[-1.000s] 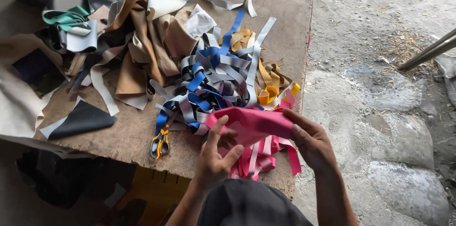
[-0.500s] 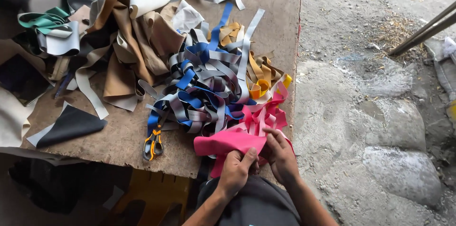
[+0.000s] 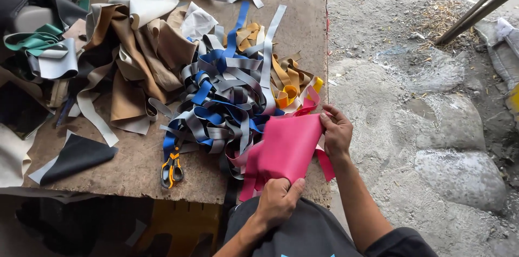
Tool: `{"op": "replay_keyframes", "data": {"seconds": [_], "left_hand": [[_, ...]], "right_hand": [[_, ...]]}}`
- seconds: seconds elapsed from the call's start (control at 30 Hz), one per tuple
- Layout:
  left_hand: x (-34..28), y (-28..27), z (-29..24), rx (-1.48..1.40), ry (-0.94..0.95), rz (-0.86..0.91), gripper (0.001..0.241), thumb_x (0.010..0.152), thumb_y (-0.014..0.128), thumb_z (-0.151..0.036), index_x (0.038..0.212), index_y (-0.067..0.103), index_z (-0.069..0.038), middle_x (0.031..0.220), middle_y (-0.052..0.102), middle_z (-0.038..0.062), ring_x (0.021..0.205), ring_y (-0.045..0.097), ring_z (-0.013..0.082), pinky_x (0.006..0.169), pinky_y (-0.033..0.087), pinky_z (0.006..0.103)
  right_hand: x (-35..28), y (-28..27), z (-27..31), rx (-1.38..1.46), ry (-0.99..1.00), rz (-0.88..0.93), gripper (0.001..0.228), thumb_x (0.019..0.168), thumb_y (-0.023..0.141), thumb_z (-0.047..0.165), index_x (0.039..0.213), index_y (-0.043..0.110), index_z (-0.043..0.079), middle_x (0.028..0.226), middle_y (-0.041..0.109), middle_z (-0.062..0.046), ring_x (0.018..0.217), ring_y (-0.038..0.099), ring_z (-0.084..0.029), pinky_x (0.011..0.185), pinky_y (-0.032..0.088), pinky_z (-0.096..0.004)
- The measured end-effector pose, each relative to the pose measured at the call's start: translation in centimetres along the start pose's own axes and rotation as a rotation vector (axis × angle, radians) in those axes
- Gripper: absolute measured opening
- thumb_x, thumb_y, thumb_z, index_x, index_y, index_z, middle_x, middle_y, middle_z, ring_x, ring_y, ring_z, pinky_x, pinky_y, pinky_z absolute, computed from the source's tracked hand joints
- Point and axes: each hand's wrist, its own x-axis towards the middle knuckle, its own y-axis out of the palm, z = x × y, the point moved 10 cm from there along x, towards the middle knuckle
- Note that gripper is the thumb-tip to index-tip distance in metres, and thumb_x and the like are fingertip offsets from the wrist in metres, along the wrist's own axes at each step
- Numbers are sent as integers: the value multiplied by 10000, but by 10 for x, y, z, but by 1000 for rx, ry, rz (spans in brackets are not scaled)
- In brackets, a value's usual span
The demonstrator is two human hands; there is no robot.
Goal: The person is cutting a large piece of tan fabric using scissors on a workbench filled with various fabric scraps.
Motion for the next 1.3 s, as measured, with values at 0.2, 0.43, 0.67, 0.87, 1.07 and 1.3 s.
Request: {"op": "replay_keyframes", "data": {"seconds": [0.2, 0.43, 0.67, 0.87, 1.07, 1.3], "left_hand": [[-5, -17, -28, 236, 231, -139, 657, 1003, 687, -492, 537, 467, -84, 466, 484, 163, 413, 524, 347, 480, 335, 526], [1, -104, -91, 218, 676, -365, 570, 953, 746, -364, 475, 563, -114, 417, 533, 99, 439, 606, 343, 566, 521, 325], [45, -65, 33, 61, 45, -214, 594, 998, 633, -564, 858, 754, 1, 865, 692, 305, 936, 702, 536, 845, 547, 581], [13, -48, 84, 263, -293, 160, 387, 934, 613, -527, 902, 730, -160, 947, 794, 55, 889, 716, 248, 803, 488, 423], [19, -195, 277, 301, -359, -607, 462, 877, 685, -441, 1208, 723, -121, 1129, 736, 173, 1014, 697, 383, 874, 531, 516], [4, -289, 358, 409, -742, -760, 635, 965, 627, -476, 1531, 530, -205, 1580, 500, 160, 1426, 437, 450, 1166, 305, 611]], "right_hand": [[-5, 38, 35, -231, -56, 8, 269, 935, 680, 2, 1189, 760, 45, 1079, 740, -128, 977, 698, -233, 858, 640, -300], [35, 118, 107, 130, -295, 207, 295, 936, 771, 5, 1229, 739, -25, 1045, 741, -143, 953, 704, -185, 882, 645, -359], [-46, 134, 49, 97, -17, 558, 1054, 842, 831, -12, 1677, 240, 242, 1185, 678, -162, 910, 740, -214, 721, 678, -361], [-76, 34, -142, -250, 364, 383, 778, 780, 776, 55, 1518, 544, 136, 1251, 639, -166, 1015, 660, -241, 834, 586, -356], [-93, 26, -156, -339, 471, 432, 629, 821, 798, 3, 1430, 664, 86, 1237, 666, -162, 940, 671, -201, 757, 598, -319], [-122, 30, -170, -570, 500, 593, 381, 835, 852, 93, 1210, 801, 47, 1002, 784, -73, 778, 654, -119, 706, 534, -239]]}}
